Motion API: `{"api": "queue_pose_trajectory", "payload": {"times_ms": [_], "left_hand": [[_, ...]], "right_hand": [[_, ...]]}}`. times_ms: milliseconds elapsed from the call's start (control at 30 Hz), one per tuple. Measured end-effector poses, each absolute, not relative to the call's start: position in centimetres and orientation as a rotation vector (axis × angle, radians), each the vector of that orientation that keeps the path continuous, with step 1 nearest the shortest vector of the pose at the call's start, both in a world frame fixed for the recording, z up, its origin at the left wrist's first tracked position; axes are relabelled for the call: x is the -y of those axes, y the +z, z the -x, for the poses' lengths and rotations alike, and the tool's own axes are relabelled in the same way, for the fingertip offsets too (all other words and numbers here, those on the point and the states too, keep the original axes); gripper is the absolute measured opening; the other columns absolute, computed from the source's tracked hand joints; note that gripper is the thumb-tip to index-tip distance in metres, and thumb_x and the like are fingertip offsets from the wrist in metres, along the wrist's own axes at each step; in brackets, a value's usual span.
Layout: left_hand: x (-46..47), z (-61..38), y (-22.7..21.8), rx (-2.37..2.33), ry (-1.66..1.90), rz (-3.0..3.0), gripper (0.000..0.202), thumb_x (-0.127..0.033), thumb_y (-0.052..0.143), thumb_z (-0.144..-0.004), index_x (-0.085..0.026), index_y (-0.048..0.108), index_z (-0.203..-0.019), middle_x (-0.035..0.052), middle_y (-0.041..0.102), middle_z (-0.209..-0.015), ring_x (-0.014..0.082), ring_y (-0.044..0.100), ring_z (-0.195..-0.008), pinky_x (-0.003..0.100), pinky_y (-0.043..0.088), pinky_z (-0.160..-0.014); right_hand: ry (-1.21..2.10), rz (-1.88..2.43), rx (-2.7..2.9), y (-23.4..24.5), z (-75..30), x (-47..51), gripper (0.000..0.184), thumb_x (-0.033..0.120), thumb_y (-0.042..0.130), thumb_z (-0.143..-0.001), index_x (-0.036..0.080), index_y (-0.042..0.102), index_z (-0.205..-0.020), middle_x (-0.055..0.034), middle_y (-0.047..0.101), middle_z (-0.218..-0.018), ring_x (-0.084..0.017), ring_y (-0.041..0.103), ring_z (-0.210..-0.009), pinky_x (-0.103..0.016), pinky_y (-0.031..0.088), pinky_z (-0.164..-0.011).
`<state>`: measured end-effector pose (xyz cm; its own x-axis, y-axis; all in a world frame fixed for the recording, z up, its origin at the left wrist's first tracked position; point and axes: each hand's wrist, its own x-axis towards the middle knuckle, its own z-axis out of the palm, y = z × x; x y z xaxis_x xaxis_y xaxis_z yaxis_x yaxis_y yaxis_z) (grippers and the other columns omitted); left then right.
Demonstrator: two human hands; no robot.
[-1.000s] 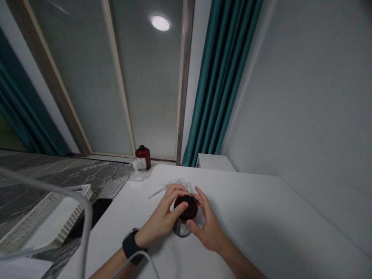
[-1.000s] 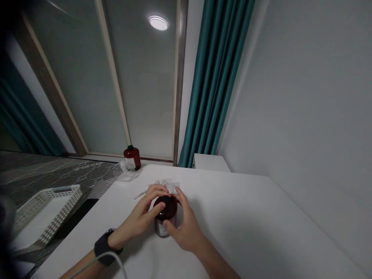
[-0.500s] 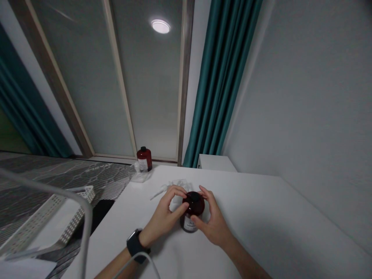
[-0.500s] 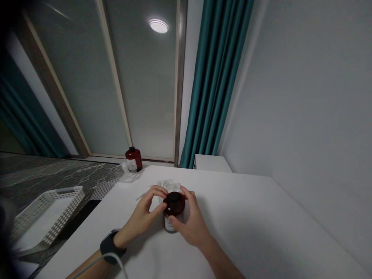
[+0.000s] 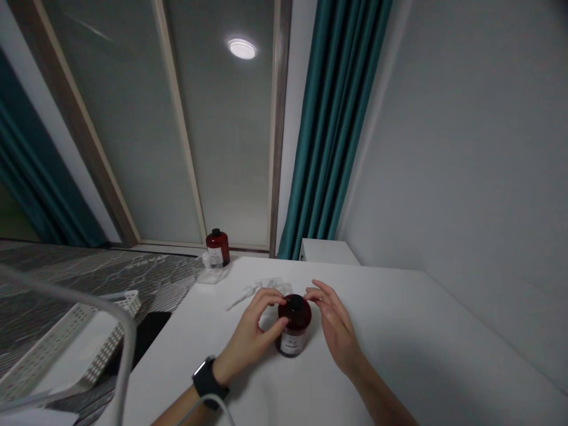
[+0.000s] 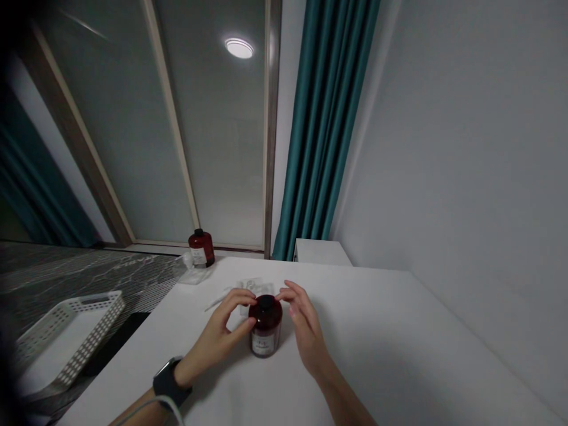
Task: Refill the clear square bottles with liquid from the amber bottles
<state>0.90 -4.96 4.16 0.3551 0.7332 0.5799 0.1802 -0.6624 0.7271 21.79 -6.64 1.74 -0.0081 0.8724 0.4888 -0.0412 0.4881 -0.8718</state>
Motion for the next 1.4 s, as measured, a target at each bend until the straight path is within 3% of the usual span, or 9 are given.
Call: {"api": "queue_pose_trajectory", "payload": {"times_ms": [133,267,500,733,933,1167,1400], "left_hand": [[5.0,-1.0,4.0,-0.809,1.324,-2.082,0.021,-0.016,0.063,-0.088,-0.023,0.062,-0.109,0.0082,0.064,-0.113,0.0243,0.059,-0.109,0.041,0.047,-0.096],[5.1,-0.9,4.1,-0.787,1.326,-2.089,0.024,-0.016,0.063,-0.089,-0.024,0.063,-0.111,0.0079,0.064,-0.113,0.0243,0.060,-0.108,0.041,0.048,-0.096],[5.1,-0.9,4.1,-0.768,1.292,-2.094,0.023,-0.017,0.061,-0.091,-0.025,0.064,-0.112,0.0081,0.062,-0.116,0.0241,0.058,-0.111,0.041,0.047,-0.099],[5.0,-1.0,4.1,-0.772,1.293,-2.090,0.019,-0.019,0.061,-0.091,-0.024,0.064,-0.109,0.0089,0.061,-0.114,0.0246,0.058,-0.111,0.042,0.047,-0.099],[5.1,-0.9,4.1,-0.767,1.293,-2.090,0.019,-0.019,0.061,-0.092,-0.024,0.064,-0.110,0.0087,0.061,-0.114,0.0244,0.058,-0.109,0.042,0.048,-0.097],[5.0,-1.0,4.2,-0.757,1.288,-2.074,0.021,-0.018,0.061,-0.092,-0.025,0.064,-0.111,0.0076,0.060,-0.115,0.0239,0.057,-0.111,0.041,0.047,-0.098],[5.1,-1.0,4.2,-0.737,1.289,-2.073,0.022,-0.017,0.060,-0.092,-0.025,0.063,-0.112,0.0078,0.059,-0.114,0.0234,0.058,-0.108,0.039,0.048,-0.095]], "right_hand": [[0.906,0.770,1.447,1.7,-21.6,7.0,0.047,0.051,0.041,-0.099,0.026,0.047,-0.139,-0.0099,0.064,-0.124,-0.027,0.054,-0.129,-0.048,0.034,-0.116],[0.963,0.771,1.513,1.9,-21.2,7.5,0.049,0.049,0.044,-0.098,0.026,0.045,-0.142,-0.0109,0.054,-0.144,-0.028,0.046,-0.138,-0.049,0.032,-0.118],[0.809,0.778,1.432,2.1,-21.5,7.5,0.042,0.048,0.046,-0.098,0.026,0.053,-0.133,-0.0093,0.064,-0.123,-0.028,0.055,-0.124,-0.048,0.037,-0.113],[0.659,0.811,1.665,3.4,-20.7,8.3,0.039,0.047,0.046,-0.099,0.027,0.056,-0.132,-0.0099,0.057,-0.135,-0.029,0.049,-0.131,-0.046,0.037,-0.114],[0.622,0.843,1.650,3.5,-20.8,8.5,0.039,0.047,0.044,-0.100,0.028,0.059,-0.130,-0.0100,0.056,-0.134,-0.030,0.047,-0.132,-0.048,0.037,-0.113],[0.681,0.833,1.655,3.1,-20.5,8.5,0.039,0.044,0.045,-0.100,0.028,0.053,-0.134,-0.0099,0.054,-0.139,-0.029,0.045,-0.135,-0.046,0.034,-0.116],[0.610,0.857,1.599,3.3,-20.4,8.6,0.034,0.043,0.044,-0.101,0.029,0.055,-0.130,-0.0084,0.055,-0.126,-0.026,0.051,-0.124,-0.042,0.040,-0.108]]}}
